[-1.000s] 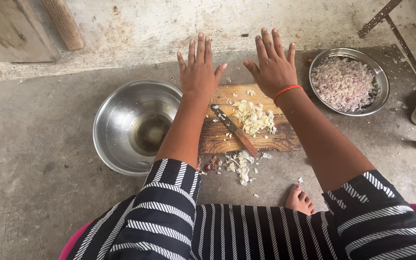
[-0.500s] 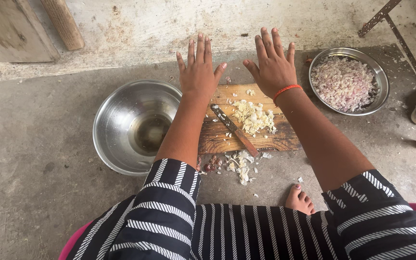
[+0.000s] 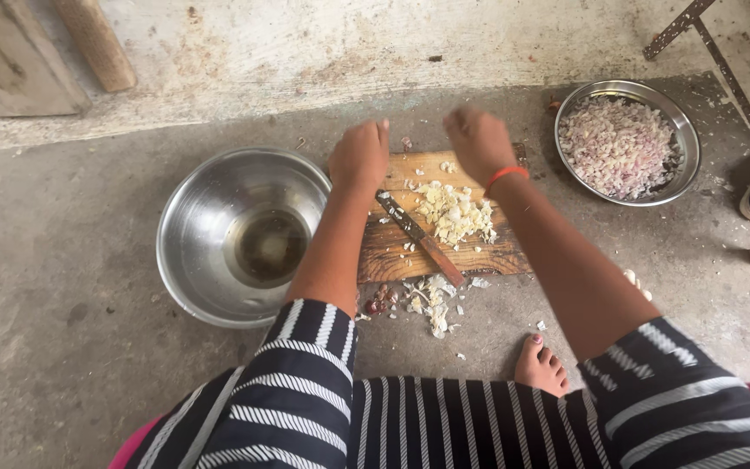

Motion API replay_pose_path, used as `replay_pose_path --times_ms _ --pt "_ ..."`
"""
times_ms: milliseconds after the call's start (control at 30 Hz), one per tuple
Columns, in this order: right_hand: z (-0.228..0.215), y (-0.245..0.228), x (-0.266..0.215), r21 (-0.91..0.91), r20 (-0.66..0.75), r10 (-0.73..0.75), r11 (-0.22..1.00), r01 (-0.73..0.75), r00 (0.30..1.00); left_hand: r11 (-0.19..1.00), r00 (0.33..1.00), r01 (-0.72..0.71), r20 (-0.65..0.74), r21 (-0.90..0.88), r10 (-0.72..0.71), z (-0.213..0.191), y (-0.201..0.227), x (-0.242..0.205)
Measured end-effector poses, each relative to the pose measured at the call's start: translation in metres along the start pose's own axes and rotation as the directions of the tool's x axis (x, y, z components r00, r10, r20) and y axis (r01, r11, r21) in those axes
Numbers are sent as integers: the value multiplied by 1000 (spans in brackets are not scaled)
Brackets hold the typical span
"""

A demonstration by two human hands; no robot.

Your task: The person chops garlic cloves using a knife on a wooden board while sitting on the floor, occasionally peeling skins and moving chopped pieces aside.

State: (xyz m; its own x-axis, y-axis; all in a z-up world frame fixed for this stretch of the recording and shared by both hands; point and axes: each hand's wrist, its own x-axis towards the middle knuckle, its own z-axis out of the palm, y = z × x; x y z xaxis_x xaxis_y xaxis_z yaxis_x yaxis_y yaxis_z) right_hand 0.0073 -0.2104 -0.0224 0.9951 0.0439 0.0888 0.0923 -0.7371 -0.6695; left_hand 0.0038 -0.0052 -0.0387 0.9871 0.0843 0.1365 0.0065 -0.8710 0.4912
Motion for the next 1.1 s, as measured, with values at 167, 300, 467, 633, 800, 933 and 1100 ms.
replay_pose_path --times_ms 167,300,467,633,800,933,1100 --pt "35 17 -12 -264 137 -33 962 69 990 999 990 38 133 12 -40 33 -2 0" --pt "51 20 -2 -294 132 -73 950 110 988 994 957 53 281 98 -78 38 9 12" --pt "40 7 31 -344 -15 -158 928 143 987 973 997 -70 31 219 65 23 24 36" --pt "24 6 28 -555 -130 -299 812 181 946 956 998 -42 -36 289 54 6 16 31" --pt "22 5 21 -128 -152 -117 987 98 982 990 996 73 -43 -124 -79 7 9 26" --pt "17 11 27 786 143 230 565 -252 963 308 918 315 207 -898 -337 22 -7 25" --pt "34 22 -1 207 302 243 927 -313 922 19 823 437 391 -899 -412 45 -54 8"
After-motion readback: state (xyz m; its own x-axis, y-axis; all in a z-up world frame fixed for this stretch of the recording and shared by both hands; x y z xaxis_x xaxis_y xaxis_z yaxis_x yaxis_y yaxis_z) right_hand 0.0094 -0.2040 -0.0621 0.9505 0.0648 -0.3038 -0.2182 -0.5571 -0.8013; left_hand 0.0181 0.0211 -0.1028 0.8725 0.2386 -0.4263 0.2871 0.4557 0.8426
